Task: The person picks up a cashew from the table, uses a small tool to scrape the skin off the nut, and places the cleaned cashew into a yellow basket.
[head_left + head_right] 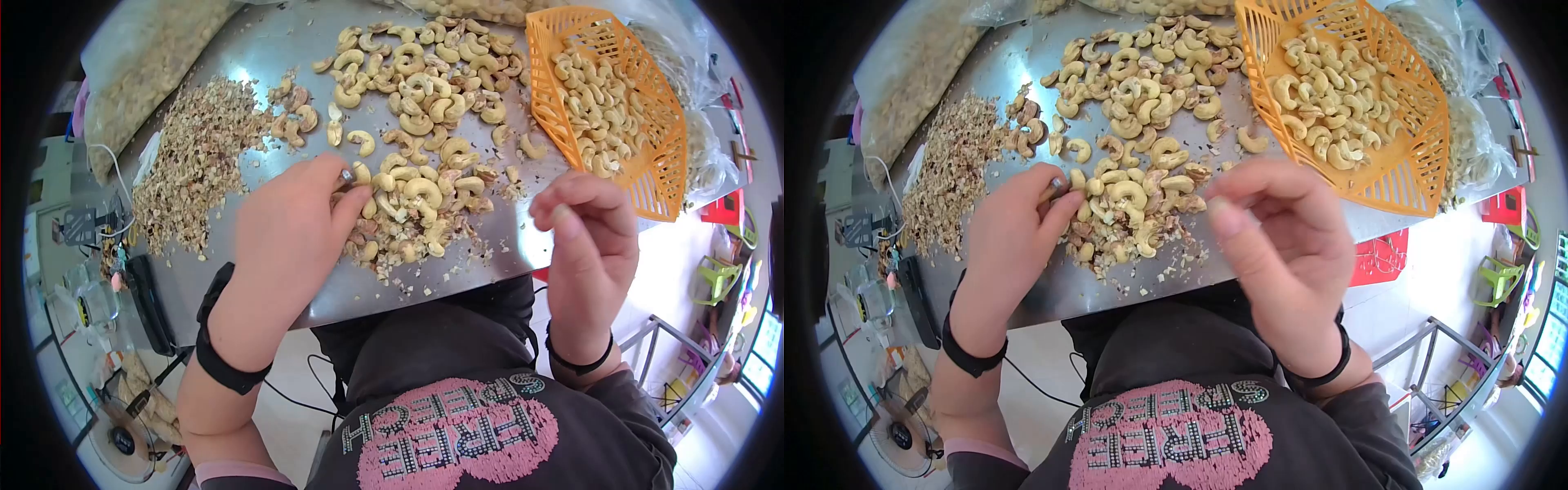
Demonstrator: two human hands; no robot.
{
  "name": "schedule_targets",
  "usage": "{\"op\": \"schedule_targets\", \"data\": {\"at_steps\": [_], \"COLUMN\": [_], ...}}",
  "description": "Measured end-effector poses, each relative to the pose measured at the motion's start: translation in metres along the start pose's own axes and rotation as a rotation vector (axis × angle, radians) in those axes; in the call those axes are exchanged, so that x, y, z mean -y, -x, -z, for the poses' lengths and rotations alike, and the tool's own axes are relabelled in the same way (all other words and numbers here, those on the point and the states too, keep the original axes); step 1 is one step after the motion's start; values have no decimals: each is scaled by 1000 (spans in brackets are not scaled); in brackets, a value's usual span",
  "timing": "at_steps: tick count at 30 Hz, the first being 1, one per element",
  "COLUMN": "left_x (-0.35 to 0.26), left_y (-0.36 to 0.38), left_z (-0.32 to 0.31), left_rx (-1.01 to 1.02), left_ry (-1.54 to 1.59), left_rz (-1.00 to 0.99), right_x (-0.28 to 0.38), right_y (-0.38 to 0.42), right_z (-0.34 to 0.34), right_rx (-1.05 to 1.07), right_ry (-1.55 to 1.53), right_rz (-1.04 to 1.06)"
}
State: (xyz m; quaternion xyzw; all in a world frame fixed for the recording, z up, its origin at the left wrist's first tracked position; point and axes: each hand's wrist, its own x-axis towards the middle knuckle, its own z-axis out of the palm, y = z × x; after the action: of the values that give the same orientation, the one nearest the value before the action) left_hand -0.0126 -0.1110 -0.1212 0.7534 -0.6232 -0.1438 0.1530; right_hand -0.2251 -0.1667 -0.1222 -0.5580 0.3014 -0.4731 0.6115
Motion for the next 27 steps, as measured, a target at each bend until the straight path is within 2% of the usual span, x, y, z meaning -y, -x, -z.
{"op": "schedule_targets", "data": {"at_steps": [3,8,10,13,17,19,23,27], "left_x": [1,2,-2,-2,1,1,3,6], "left_y": [-5,-2,0,5,10,10,13,16], "left_z": [-6,-3,5,11,11,10,8,4], "left_rx": [3,8,86,195,207,251,236,120], "left_ry": [-54,-2,146,143,141,176,246,213], "left_rz": [-10,-1,81,54,45,102,149,90], "right_x": [-1,-2,-3,-3,-4,-4,-6,-6], "right_y": [4,7,8,8,9,9,10,10], "right_z": [-4,-3,-3,-6,-10,-10,-12,-14], "right_rx": [73,76,85,106,117,128,144,135], "right_ry": [13,11,23,14,23,38,36,28], "right_rz": [-33,-82,-92,-103,-134,-141,-139,-153]}}
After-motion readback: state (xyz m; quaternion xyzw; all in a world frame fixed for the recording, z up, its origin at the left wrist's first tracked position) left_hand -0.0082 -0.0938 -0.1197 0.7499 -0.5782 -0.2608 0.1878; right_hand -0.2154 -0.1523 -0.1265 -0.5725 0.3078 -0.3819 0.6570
